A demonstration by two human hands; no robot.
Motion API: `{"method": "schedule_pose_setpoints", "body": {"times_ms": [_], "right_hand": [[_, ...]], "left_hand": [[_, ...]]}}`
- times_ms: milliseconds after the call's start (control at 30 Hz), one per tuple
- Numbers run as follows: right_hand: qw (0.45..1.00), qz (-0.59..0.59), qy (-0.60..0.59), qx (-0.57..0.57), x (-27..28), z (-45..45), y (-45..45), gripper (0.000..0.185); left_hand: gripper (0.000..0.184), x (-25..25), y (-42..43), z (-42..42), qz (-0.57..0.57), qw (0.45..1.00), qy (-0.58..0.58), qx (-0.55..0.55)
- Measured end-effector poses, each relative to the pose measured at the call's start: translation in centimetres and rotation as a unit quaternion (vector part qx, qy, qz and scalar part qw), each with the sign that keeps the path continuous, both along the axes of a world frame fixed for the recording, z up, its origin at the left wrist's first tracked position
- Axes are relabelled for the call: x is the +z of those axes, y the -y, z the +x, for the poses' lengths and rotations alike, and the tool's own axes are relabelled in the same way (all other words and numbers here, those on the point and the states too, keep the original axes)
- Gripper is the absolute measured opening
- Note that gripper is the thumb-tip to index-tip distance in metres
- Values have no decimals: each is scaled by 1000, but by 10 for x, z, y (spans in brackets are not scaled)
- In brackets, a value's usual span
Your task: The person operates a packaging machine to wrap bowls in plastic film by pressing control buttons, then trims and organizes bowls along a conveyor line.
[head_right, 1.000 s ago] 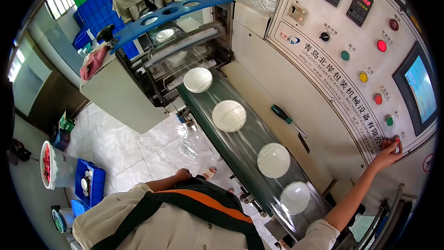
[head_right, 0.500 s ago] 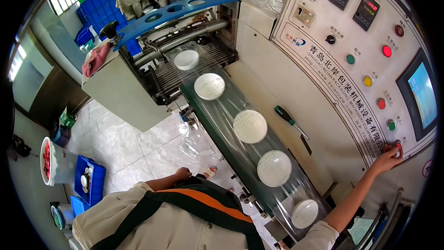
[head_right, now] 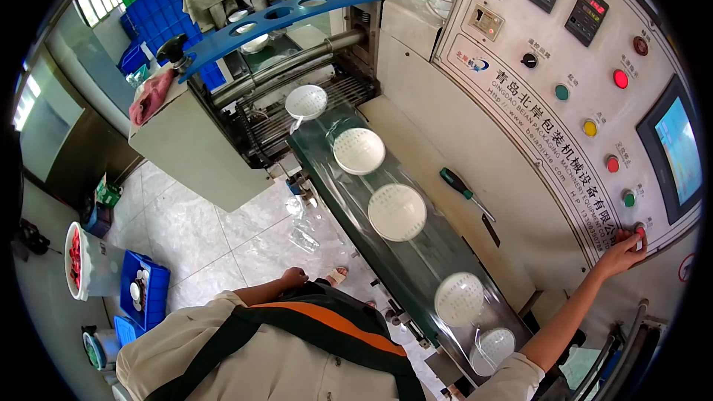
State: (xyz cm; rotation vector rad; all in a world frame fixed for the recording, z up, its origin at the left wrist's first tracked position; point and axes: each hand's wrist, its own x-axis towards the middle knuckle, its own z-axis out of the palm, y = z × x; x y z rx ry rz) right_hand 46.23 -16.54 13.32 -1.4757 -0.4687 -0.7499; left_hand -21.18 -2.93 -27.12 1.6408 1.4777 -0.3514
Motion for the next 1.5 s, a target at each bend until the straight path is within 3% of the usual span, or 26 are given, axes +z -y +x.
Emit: {"method": "schedule_pose_setpoints", "body": {"times_ms": [1500], "right_hand": [[1000, 8, 9, 16, 1, -3, -2, 29]], "left_hand": [[35, 5, 4, 4, 32, 999, -1, -9]]}}
